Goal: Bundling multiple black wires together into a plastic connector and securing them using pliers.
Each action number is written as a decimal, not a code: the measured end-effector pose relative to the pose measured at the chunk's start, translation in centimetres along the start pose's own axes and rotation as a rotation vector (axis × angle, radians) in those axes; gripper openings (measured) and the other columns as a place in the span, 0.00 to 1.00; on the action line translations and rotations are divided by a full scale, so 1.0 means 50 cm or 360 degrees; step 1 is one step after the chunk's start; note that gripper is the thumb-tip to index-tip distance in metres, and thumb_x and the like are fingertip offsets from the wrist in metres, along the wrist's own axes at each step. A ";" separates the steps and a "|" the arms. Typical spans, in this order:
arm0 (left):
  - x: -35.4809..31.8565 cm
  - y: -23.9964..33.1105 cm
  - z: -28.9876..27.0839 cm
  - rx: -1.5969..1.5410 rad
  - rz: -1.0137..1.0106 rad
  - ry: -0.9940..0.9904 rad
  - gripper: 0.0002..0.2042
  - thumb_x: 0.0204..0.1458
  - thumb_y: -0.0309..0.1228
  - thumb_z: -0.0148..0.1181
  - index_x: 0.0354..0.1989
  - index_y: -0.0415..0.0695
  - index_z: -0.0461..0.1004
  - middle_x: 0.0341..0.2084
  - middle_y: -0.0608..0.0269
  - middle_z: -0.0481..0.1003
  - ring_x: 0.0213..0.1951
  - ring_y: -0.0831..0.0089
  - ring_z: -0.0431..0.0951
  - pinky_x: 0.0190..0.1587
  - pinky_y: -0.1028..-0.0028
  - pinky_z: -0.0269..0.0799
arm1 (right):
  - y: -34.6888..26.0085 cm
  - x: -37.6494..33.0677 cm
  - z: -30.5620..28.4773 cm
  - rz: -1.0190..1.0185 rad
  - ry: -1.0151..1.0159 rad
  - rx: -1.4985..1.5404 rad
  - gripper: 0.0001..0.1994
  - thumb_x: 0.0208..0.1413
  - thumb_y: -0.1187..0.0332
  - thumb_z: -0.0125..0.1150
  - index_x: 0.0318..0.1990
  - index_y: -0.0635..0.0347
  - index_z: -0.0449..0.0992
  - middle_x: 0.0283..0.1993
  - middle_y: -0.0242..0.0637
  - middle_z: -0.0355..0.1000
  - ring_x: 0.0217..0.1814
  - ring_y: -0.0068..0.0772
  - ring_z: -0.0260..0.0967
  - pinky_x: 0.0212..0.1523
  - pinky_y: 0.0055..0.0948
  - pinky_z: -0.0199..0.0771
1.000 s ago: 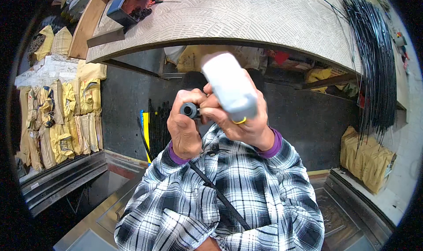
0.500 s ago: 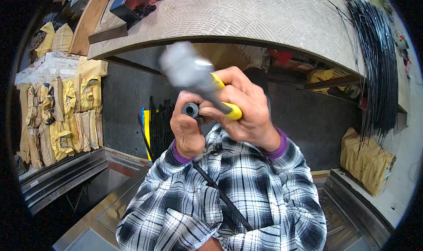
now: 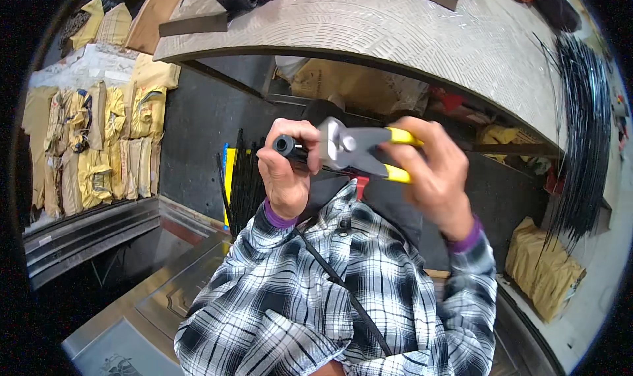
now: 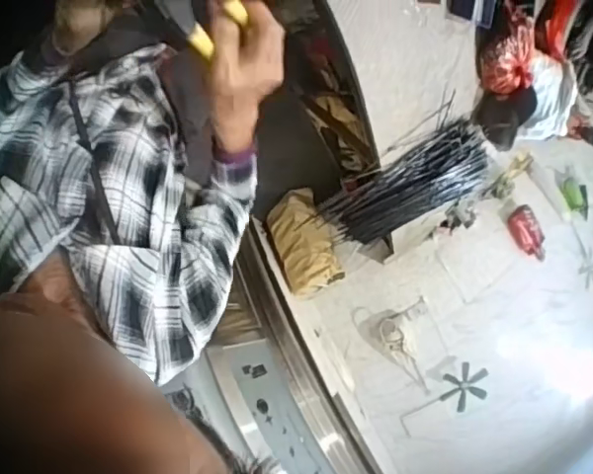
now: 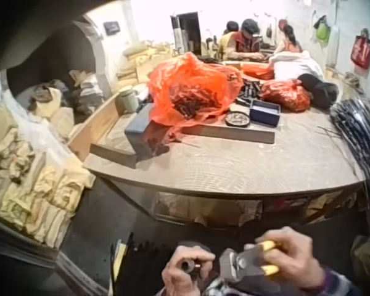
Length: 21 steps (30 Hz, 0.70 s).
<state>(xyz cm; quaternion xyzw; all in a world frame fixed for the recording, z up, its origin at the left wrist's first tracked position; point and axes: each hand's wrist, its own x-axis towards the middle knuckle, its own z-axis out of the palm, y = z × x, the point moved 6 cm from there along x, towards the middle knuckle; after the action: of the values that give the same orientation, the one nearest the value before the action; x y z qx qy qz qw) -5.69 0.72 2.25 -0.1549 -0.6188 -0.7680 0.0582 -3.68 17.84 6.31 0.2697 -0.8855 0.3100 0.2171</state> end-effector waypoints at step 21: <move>-0.006 -0.001 0.015 0.0171 -0.0127 -0.0092 0.32 0.53 0.58 0.30 0.40 0.37 0.66 0.23 0.69 0.66 0.21 0.86 0.61 0.22 0.85 0.56 | -0.047 0.068 -0.046 -0.0467 -0.0606 -0.1162 0.20 0.43 0.72 0.54 0.48 0.63 0.70 0.47 0.39 0.60 0.47 0.38 0.62 0.49 0.39 0.64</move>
<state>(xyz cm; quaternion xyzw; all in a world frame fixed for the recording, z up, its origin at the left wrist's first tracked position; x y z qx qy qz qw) -5.30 1.44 2.27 -0.1488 -0.6663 -0.7305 0.0179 -4.35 16.66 10.84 0.3504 -0.9136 -0.1127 0.1728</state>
